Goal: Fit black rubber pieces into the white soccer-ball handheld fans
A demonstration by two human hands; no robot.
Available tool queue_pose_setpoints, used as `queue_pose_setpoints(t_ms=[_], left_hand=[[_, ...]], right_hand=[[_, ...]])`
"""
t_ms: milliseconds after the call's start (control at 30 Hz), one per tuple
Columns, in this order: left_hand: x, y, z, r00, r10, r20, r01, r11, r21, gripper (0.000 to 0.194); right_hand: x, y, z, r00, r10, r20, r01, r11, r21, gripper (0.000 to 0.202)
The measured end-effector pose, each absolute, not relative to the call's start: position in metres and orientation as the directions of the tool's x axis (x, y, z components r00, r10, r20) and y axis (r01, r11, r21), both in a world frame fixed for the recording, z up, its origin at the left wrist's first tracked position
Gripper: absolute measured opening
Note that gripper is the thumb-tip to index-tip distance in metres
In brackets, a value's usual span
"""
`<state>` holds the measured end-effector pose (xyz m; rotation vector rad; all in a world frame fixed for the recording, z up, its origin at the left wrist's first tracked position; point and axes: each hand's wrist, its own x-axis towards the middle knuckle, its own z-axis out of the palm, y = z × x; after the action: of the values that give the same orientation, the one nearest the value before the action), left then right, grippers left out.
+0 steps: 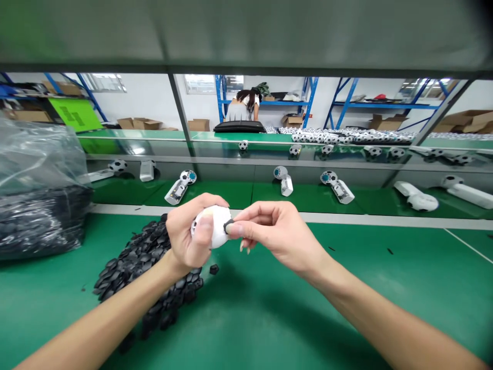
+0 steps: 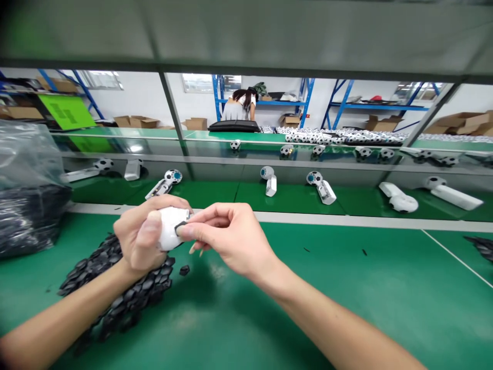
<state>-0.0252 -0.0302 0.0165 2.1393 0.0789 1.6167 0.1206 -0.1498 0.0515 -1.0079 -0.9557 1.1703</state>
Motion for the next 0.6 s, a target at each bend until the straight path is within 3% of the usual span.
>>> queue_pose_setpoints(t_ms=[367,533,600], left_hand=[[-0.029,-0.034,0.03,0.376,0.044,0.926,-0.195,-0.973,0.125,0.015],[-0.033,-0.035,0.045,0.432,-0.093,0.897,-0.21,-0.978,0.0,0.012],[-0.034,-0.038,0.05,0.468,-0.097,0.879,-0.209,-0.978,0.003,0.012]], right_hand=[[0.12,-0.153,0.046,0.102,0.994,0.033,-0.158,0.049,-0.986,0.036],[0.118,-0.151,0.039,0.059,0.997,-0.043,-0.262,-0.026,-0.965,0.051],[0.12,-0.15,0.038,0.017,0.996,-0.09,-0.317,-0.08,-0.945,0.058]])
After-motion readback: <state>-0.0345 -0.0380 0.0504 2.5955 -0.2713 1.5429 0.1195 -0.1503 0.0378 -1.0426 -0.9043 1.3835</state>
